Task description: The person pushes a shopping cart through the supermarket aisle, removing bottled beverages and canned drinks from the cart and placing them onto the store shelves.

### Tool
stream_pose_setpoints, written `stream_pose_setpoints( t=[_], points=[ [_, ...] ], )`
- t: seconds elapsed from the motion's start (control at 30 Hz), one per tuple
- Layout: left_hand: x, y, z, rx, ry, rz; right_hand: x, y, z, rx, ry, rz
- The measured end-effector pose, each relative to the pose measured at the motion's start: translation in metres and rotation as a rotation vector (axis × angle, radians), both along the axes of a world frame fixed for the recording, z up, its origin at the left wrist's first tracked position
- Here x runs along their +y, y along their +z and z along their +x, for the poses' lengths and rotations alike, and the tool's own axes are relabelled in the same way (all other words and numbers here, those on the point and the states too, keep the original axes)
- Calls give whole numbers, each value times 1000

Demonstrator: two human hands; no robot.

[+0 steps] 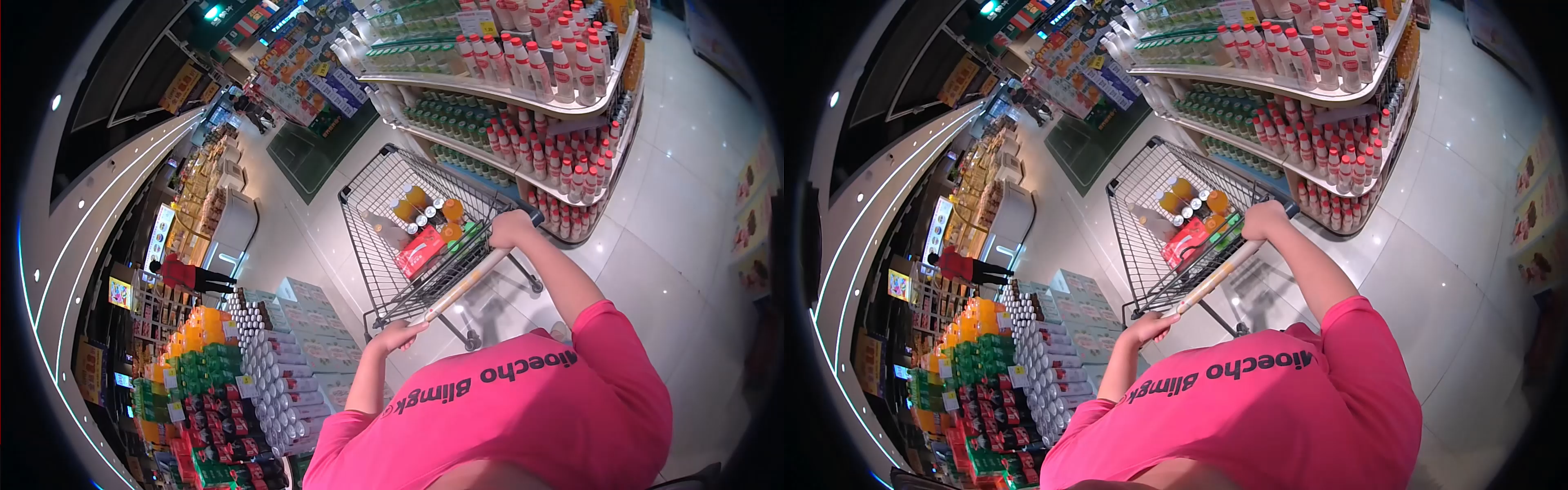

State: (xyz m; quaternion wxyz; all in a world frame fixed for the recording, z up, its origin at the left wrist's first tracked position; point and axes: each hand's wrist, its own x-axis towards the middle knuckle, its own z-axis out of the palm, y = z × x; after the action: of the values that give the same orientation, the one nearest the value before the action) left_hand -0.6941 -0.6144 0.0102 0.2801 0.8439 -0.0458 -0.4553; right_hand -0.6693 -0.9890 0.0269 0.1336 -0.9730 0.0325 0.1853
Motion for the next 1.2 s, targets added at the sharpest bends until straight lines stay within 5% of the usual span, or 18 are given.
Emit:
stream_pose_setpoints(
  t=[0.57,1.2],
  points=[
    [74,-3,-97,-111,-170,-4,87,5,-149,-10,-259,-48],
    [133,0,-240,-178,-293,131,142,4,-333,18,-222,5]
  ],
)
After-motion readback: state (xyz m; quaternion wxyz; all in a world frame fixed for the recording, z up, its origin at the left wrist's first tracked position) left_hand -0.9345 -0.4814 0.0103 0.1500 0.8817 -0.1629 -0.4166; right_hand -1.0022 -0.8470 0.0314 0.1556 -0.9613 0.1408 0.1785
